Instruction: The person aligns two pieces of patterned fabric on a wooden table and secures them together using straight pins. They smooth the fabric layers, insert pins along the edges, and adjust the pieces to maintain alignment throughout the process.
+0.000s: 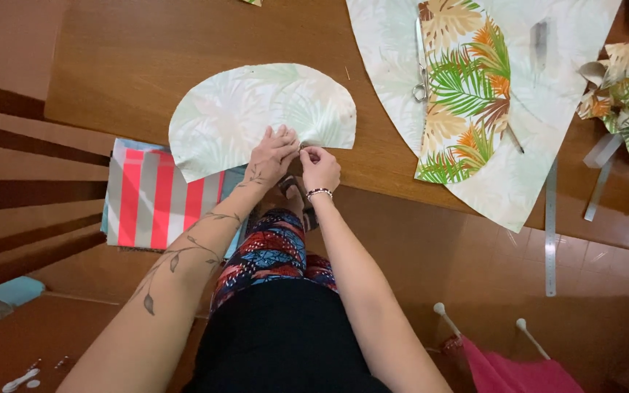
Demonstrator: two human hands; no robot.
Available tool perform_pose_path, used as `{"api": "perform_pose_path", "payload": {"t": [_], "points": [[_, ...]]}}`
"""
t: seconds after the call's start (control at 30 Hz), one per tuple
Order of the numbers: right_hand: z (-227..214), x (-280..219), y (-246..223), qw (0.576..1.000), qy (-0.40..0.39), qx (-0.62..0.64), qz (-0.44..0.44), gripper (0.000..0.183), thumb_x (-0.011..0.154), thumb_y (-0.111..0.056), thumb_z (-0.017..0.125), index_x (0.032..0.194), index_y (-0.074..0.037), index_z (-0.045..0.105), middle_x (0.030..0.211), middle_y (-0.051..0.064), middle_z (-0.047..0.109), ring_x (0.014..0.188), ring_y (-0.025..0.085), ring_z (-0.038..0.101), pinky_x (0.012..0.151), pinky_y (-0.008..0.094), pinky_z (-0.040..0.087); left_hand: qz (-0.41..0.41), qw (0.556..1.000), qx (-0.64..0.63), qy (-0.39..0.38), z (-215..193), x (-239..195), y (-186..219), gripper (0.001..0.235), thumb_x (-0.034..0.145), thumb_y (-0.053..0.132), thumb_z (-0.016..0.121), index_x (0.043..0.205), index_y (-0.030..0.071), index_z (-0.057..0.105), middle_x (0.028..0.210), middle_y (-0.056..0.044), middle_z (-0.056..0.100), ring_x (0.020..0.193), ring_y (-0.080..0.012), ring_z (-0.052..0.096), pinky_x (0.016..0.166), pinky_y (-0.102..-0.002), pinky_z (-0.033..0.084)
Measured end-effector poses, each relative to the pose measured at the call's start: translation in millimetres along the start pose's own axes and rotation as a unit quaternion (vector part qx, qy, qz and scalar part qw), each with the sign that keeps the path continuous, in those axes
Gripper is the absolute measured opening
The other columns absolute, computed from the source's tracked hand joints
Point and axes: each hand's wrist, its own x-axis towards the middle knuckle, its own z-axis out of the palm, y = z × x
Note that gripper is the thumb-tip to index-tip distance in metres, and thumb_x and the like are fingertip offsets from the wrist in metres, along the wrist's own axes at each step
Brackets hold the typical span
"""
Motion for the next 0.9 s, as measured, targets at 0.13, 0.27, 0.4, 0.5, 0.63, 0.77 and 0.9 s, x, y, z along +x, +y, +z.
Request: {"api": "perform_pose_path", "payload": {"t": [0.13, 0.27, 0.4, 0.5, 0.63, 0.77, 0.9], "points": [[3, -1, 2, 1.0, 0.01, 0.0, -0.008, 0.015, 0.082, -0.048, 0.071, 0.092, -0.04, 0.077, 0.09, -0.009, 0.077, 0.098, 0.027, 0.073, 0.088, 0.044, 0.058, -0.007, 1.0, -0.002, 0.001, 8, -3, -5, 0.023, 0.097, 0.032, 0.072, 0.113, 0.017, 0.077, 0.125, -0.003, 0.072, 0.13, -0.0268, 0.058, 0.121, -0.048, 0.029], [0, -6, 0, 1.0, 0.014, 0.01, -0.01, 0.015, 0.083, -0.047, 0.069, 0.093, -0.038, 0.077, 0.089, -0.006, 0.077, 0.096, 0.03, 0.073, 0.087, 0.045, 0.057, -0.008, 1.0, -0.007, 0.001, 2, -2, -1, 0.021, 0.096, 0.028, 0.073, 0.113, 0.016, 0.078, 0.124, -0.004, 0.072, 0.129, -0.0273, 0.058, 0.121, -0.048, 0.03], [5, -7, 3, 0.999, 0.026, 0.009, -0.022, 0.013, 0.085, -0.046, 0.07, 0.093, -0.038, 0.076, 0.089, -0.006, 0.077, 0.095, 0.03, 0.073, 0.086, 0.045, 0.058, -0.015, 1.0, -0.017, -0.001, 1, -3, -1, 0.022, 0.096, 0.027, 0.073, 0.115, 0.017, 0.077, 0.128, -0.003, 0.071, 0.132, -0.0264, 0.057, 0.122, -0.048, 0.029], [15, -2, 11, 0.998, 0.042, 0.0, -0.038, 0.015, 0.085, -0.049, 0.068, 0.093, -0.039, 0.075, 0.089, -0.008, 0.076, 0.092, 0.025, 0.073, 0.083, 0.044, 0.058, -0.039, 0.998, -0.044, 0.015, -3, -1, 5, 0.018, 0.095, 0.024, 0.075, 0.111, 0.015, 0.078, 0.126, -0.004, 0.072, 0.129, -0.0255, 0.058, 0.123, -0.045, 0.028], [12, -5, 9, 0.997, 0.047, 0.013, -0.065, 0.016, 0.087, -0.046, 0.067, 0.095, -0.034, 0.075, 0.091, -0.004, 0.075, 0.092, 0.027, 0.073, 0.081, 0.046, 0.058, -0.053, 0.996, -0.072, 0.024, -3, -1, 5, 0.016, 0.093, 0.023, 0.077, 0.107, 0.015, 0.079, 0.125, -0.004, 0.072, 0.129, -0.025, 0.059, 0.123, -0.043, 0.028], [10, -10, 7, 0.993, 0.06, 0.017, -0.102, 0.016, 0.09, -0.043, 0.065, 0.097, -0.031, 0.073, 0.092, 0.0, 0.073, 0.092, 0.029, 0.072, 0.08, 0.049, 0.058, -0.077, 0.992, -0.094, 0.027, -3, -1, 4, 0.015, 0.091, 0.024, 0.079, 0.103, 0.014, 0.08, 0.124, -0.003, 0.072, 0.128, -0.0215, 0.059, 0.123, -0.039, 0.028], [12, -8, 11, 0.991, 0.06, 0.018, -0.121, 0.016, 0.09, -0.046, 0.063, 0.098, -0.033, 0.07, 0.093, -0.004, 0.071, 0.092, 0.024, 0.071, 0.081, 0.045, 0.058, -0.119, 0.983, -0.135, 0.036, -12, 4, 12, 0.016, 0.087, 0.02, 0.082, 0.101, 0.014, 0.079, 0.119, -0.003, 0.074, 0.125, -0.0235, 0.061, 0.121, -0.04, 0.032]]}}
